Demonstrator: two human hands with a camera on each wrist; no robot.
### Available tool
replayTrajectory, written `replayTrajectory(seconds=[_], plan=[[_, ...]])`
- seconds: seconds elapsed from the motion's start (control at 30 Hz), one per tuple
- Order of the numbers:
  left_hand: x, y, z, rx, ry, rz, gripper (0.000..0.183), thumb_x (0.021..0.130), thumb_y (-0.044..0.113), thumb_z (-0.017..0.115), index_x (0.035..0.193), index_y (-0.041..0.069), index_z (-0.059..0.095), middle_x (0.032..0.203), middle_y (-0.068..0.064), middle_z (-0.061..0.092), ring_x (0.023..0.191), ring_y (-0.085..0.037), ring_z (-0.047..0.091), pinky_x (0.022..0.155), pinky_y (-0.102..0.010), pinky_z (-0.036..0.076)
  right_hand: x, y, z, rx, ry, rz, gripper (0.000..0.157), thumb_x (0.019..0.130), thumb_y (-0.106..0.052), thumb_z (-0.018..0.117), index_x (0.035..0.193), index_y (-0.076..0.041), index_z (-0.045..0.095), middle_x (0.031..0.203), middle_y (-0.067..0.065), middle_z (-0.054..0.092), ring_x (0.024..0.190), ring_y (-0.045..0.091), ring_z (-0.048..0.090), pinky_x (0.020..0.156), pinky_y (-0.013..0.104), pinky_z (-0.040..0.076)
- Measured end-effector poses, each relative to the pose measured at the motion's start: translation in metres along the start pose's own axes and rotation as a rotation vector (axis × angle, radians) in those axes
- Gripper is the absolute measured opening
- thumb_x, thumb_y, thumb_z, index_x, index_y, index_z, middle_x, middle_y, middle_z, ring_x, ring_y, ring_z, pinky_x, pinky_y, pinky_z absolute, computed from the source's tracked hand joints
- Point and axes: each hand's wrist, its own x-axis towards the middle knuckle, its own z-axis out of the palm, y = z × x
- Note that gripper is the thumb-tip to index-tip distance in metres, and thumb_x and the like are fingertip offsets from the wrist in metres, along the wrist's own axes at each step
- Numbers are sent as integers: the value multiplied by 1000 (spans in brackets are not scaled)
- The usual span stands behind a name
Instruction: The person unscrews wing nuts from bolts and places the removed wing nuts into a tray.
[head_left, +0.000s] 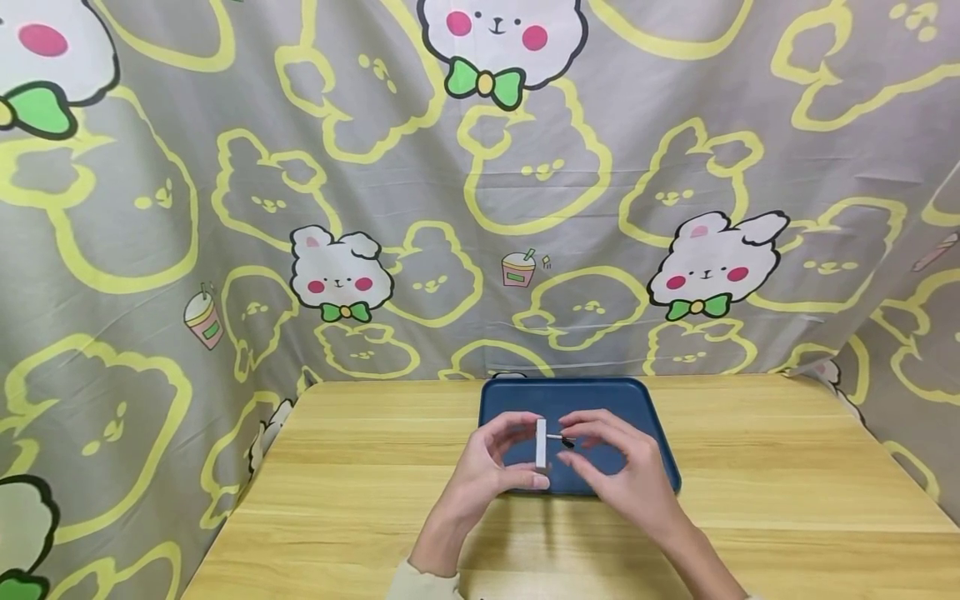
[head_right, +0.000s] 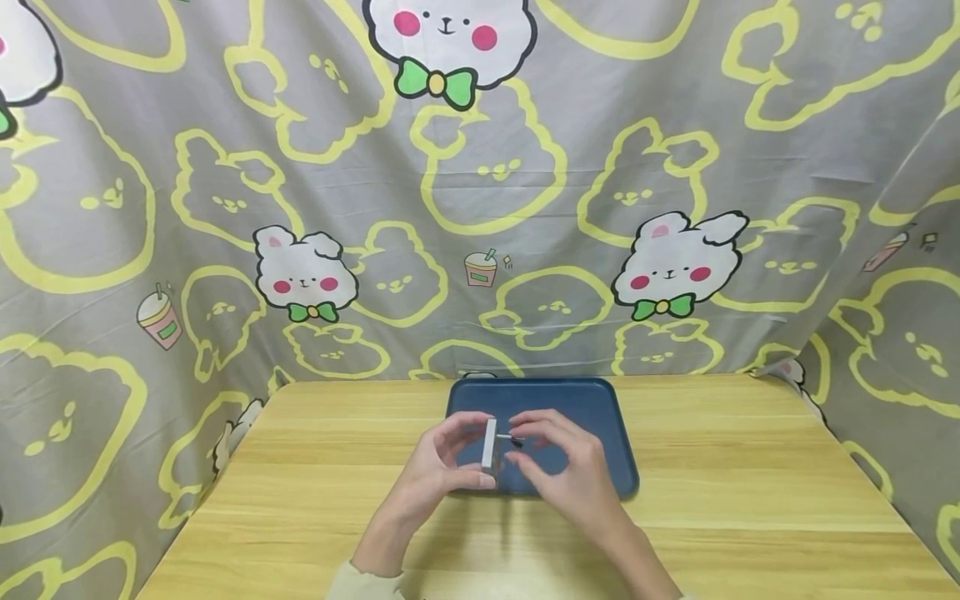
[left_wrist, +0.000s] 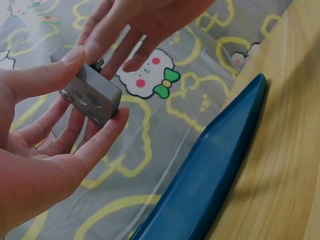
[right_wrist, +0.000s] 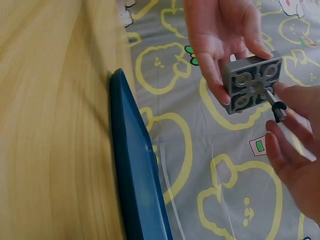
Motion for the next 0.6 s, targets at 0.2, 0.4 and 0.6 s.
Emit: replayTrajectory(seconds=[0.2,0.4,0.6], plan=[[1,0,1,-2,13,9,67,75,-13,84,136,0,57,142,-20,53,131,-30,52,97,-47,57,1,-4,-7,141,-3,305,20,92,-6,77,112,-7,74,112,3,73,100,16,71,82,27,61],[0,1,3,30,29,9,68,74,-17,81,135,1,59,137,-15,57,130,-30,53,96,-45,58,2,-2,-9,224,-34,465,21,95,-12,75,116,-8,72,110,7,74,98,18,73,82,30,62],[1,0,5,62,30,10,65,75,-18,80,134,3,60,136,-19,58,128,-29,54,96,-44,58,3,-1,-11,289,-53,553,26,96,-14,74,120,-4,70,111,14,74,91,21,75,76,36,64]])
